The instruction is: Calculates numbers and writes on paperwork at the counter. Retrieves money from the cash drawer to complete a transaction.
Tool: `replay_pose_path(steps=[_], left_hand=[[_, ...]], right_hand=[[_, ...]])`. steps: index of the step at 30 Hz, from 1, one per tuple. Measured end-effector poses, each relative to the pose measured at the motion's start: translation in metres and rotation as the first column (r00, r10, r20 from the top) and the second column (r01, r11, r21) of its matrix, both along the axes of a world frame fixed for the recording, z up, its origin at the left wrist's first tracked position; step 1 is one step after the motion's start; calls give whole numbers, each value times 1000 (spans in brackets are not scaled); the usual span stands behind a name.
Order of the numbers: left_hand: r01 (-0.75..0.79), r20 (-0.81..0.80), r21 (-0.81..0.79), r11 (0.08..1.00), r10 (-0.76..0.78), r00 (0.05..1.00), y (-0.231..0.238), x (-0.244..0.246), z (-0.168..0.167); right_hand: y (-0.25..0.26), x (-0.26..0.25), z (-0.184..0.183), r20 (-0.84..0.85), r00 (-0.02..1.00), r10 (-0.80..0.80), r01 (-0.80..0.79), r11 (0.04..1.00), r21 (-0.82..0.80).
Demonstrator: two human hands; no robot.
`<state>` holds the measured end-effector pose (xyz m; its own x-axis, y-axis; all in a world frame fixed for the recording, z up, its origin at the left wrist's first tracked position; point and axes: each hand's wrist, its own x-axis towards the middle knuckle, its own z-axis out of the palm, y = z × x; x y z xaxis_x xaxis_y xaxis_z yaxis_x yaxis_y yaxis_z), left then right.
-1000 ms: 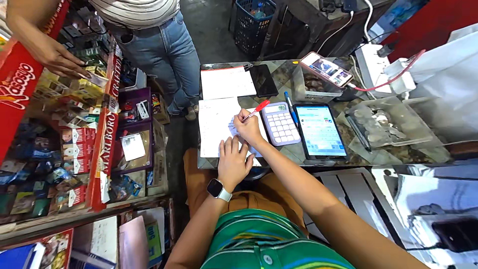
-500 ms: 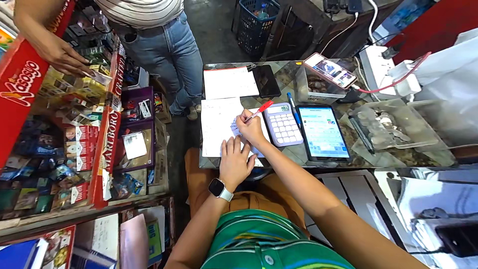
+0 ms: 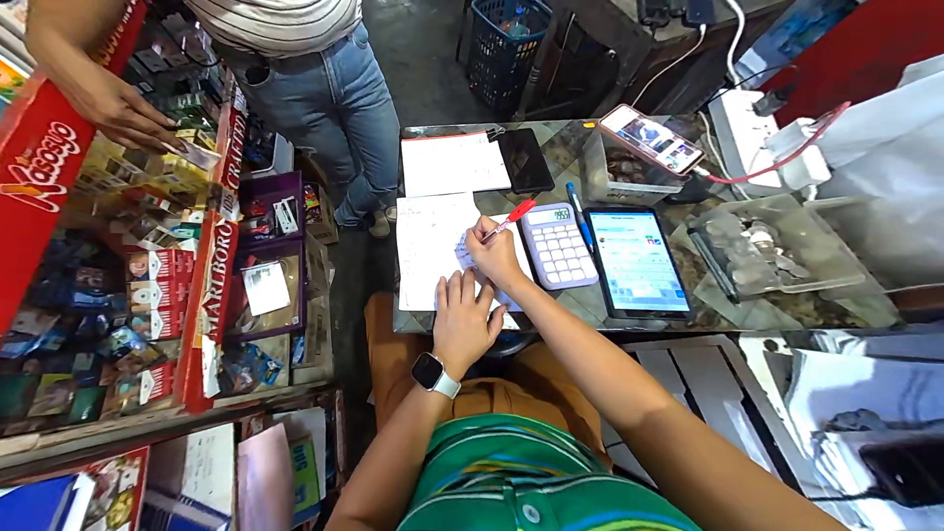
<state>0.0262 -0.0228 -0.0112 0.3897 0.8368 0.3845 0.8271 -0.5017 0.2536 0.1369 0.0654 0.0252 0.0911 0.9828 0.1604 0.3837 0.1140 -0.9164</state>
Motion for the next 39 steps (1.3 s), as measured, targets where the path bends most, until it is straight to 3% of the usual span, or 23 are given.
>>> replay_pose_path(steps=[9,13,24,27,34,39], left_hand=[[2,-5,15,1000,-2,1000,1,0,-1],[-1,2,15,1000,1,1000,1,0,0],[-1,-2,-1,1000,1,1000,0,0,0],[-1,-3,-5,1000,1,1000,1,0,-1],[-9,-19,7,1000,9,1000,0,1,-1],[-10,-16,17,1000,11,1000,0,0,0]], right_hand=[[8,-1,-6,12,1000,-26,25,997,80],[10,3,-6,97,995,-6,-3,996,92],[10,5,-8,45,999,-25,20,995,101],[3,5,-2,57,998,-26,23,999,37],[3,6,-7,-62,995,76,-73,996,55],[4,4,-8,-16,996,92,-91,994,66]])
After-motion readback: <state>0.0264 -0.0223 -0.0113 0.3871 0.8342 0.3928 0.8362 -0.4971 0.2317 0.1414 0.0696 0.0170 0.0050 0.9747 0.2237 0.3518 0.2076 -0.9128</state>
